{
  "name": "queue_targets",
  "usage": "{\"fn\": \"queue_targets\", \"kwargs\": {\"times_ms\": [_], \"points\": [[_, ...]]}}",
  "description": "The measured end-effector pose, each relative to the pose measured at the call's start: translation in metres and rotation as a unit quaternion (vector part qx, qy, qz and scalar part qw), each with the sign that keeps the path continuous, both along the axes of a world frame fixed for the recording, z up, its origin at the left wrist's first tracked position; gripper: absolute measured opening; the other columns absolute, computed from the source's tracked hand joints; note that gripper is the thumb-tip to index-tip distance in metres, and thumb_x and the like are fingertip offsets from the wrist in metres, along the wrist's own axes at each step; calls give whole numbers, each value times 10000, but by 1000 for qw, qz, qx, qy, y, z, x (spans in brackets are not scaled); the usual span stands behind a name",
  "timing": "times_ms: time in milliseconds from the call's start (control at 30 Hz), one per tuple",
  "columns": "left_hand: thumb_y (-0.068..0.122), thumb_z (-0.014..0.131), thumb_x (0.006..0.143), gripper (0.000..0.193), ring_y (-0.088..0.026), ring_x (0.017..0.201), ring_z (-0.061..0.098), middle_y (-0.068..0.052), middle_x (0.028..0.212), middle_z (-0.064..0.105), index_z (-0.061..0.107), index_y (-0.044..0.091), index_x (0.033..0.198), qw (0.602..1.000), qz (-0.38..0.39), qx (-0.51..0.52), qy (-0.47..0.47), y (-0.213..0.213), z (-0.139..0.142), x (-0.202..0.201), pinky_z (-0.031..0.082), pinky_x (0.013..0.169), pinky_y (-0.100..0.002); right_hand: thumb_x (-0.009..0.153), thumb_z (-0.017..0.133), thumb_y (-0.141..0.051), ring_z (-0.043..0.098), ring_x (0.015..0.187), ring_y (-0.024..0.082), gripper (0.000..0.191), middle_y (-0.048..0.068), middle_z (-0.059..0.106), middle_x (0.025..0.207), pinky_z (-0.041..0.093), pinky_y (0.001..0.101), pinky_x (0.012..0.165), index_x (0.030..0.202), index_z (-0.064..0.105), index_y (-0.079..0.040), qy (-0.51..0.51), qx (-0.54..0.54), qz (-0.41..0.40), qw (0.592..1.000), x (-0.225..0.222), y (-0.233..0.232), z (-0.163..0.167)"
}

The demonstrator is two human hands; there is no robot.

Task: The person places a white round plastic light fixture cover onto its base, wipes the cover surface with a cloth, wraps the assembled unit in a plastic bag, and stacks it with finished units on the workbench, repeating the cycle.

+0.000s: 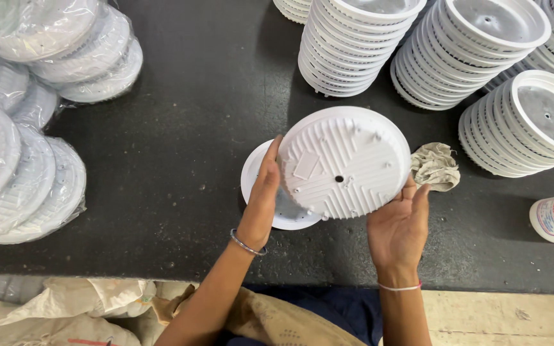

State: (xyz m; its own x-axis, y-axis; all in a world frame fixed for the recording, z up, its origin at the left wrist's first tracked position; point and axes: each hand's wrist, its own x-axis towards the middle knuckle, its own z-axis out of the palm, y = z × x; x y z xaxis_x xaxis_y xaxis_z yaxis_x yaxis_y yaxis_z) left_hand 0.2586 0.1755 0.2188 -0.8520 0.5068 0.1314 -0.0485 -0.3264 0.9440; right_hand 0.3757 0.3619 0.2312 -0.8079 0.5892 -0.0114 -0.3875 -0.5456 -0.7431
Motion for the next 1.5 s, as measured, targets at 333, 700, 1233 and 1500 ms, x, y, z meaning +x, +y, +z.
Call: {"fn": "queue_targets", "kwargs": {"times_ms": [333,700,1233,1500], "points": [[643,238,1023,863,-266,1527,332,-143,1658,328,206,33,1633,977,-55,138,-152,-6,1,26,277,1255,-421,1035,244,-630,238,1590,278,859,149,293,1689,223,405,1300,1599,267,16,-15,86,11,996,16,-7,-15],[653,247,1016,860,-228,1410,489,-127,1513,522,394,4,1561,943,-69,193,-261,0,-16,27,397,1188,-410,1011,350,-647,299,1568,269,899,147,283,1703,266,420,1293,1615,223,8,26,-41,65,997,22,3,-20],[482,526,1002,630,-241,1279,590,-105,1388,613,498,48,1457,914,14,206,-349,8,-32,36,491,1083,-416,1095,493,-411,428,1486,276,598,141,475,1582,334,439,1247,1532,423,-8,-41,201,-10,979,56,30,-44],[436,510,1029,563,-248,1248,608,-118,1348,631,536,24,1411,917,53,230,-322,0,-30,23,499,1073,-418,1033,593,-137,580,1314,222,356,109,597,1416,513,389,1082,1371,597,-24,-155,285,-2,946,69,19,-56]]}}
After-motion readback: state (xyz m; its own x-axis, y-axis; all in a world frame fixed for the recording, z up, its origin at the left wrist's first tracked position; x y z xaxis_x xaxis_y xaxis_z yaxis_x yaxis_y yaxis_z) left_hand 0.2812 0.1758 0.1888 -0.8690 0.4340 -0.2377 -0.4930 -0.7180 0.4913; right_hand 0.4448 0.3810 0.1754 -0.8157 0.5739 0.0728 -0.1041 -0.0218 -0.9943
